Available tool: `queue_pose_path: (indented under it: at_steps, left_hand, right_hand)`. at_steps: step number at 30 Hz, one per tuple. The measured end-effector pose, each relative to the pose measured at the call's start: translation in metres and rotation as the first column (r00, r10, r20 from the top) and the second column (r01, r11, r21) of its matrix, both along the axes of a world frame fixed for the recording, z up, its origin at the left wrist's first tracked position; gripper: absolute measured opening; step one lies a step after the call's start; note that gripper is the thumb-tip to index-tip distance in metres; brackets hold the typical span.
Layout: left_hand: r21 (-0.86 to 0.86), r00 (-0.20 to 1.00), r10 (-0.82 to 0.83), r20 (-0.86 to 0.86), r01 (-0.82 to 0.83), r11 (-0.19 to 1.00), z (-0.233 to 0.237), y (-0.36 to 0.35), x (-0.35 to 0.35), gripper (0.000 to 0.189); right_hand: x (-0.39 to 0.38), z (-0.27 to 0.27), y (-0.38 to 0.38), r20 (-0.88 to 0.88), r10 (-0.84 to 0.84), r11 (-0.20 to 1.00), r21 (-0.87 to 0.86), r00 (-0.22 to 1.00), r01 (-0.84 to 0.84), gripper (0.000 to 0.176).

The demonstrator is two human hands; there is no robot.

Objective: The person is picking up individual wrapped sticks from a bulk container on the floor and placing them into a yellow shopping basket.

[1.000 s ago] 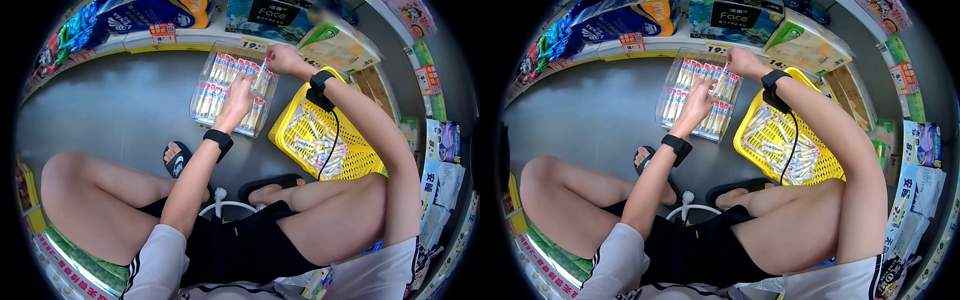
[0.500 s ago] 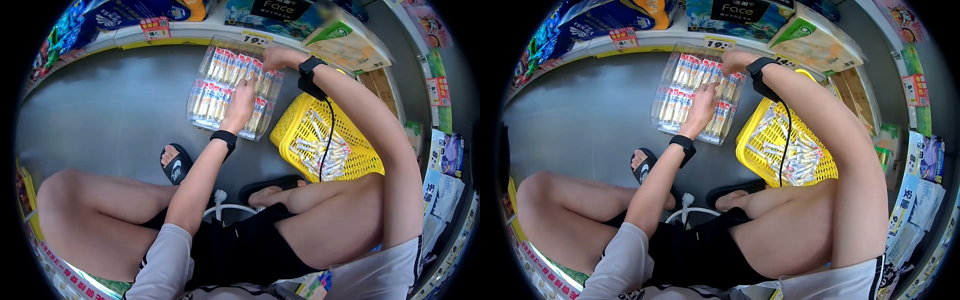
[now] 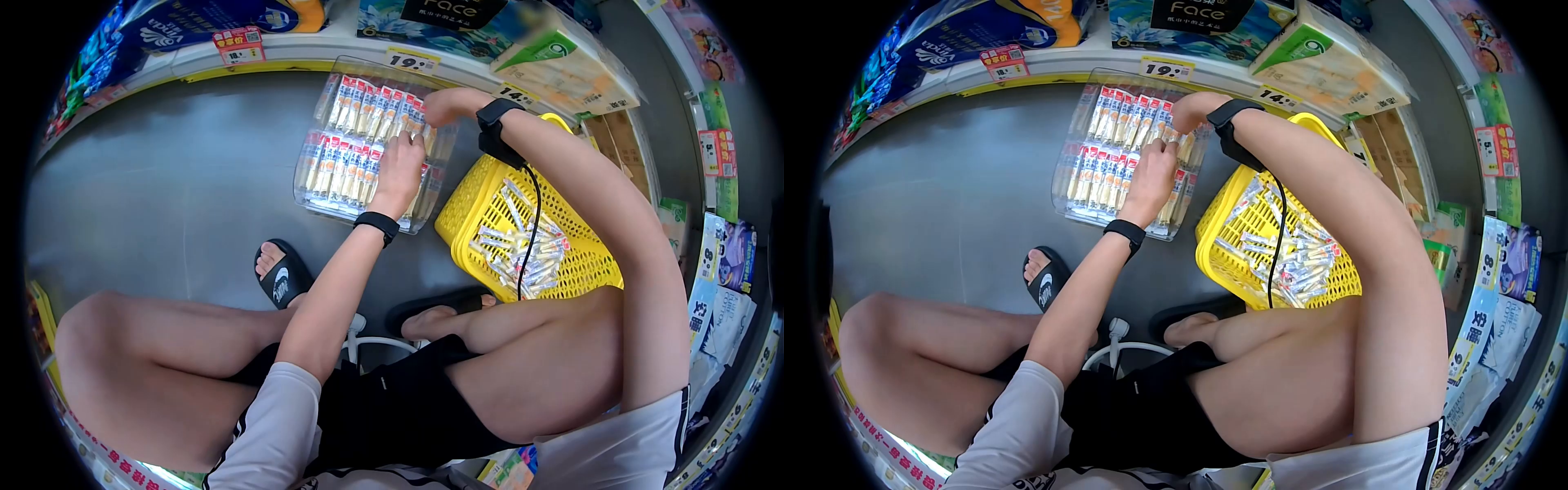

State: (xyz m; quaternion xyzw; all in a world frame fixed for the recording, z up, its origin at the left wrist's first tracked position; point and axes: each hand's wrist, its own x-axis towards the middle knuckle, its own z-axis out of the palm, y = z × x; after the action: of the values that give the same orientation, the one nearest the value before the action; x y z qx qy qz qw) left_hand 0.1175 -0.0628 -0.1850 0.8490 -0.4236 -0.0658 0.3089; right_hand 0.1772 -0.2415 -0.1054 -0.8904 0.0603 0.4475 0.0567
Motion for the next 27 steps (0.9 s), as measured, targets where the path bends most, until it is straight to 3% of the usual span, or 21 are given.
queue_pose_path:
  at_steps: [3,6,8,14,18,20,24,27]
  left_hand:
    - [0.008,0.999,-0.014,0.03,0.014,1.0,0.007,0.001,-0.003,0.04]
    - [0.032,0.998,-0.024,0.059,0.023,0.999,0.01,0.003,-0.004,0.04]
    - [0.052,0.998,-0.026,0.056,0.023,0.998,0.009,0.003,-0.007,0.041]
    - [0.079,0.998,-0.008,0.057,0.004,0.997,0.008,0.001,-0.009,0.044]
    - [0.1,0.996,-0.042,0.076,0.034,0.994,0.009,0.002,-0.009,0.042]
    - [0.104,0.996,-0.042,0.078,0.034,0.994,0.008,0.003,-0.009,0.042]
    - [0.069,0.996,-0.059,0.073,0.054,0.996,0.013,0.006,-0.008,0.039]
    - [0.053,0.995,-0.064,0.075,0.06,0.997,0.015,0.007,-0.005,0.034]
  right_hand:
    - [0.001,-0.007,0.0,-0.031,-0.004,1.0,-0.002,1.0,0.004,0.041]
    - [0.003,-0.021,0.0,-0.07,0.103,0.995,0.017,0.992,-0.102,0.038]
    - [0.007,-0.039,-0.004,-0.128,0.285,0.958,0.021,0.95,-0.285,0.035]
    - [0.009,-0.037,-0.004,-0.193,0.425,0.905,0.054,0.885,-0.423,0.033]
    - [0.01,-0.038,-0.006,-0.171,0.444,0.896,0.068,0.88,-0.439,0.034]
    - [0.007,-0.025,-0.002,-0.178,0.331,0.944,0.047,0.927,-0.328,0.034]
    - [0.012,-0.025,-0.002,-0.202,0.302,0.953,0.024,0.932,-0.303,0.039]
    - [0.015,-0.014,-0.005,-0.118,0.228,0.974,0.017,0.967,-0.227,0.042]
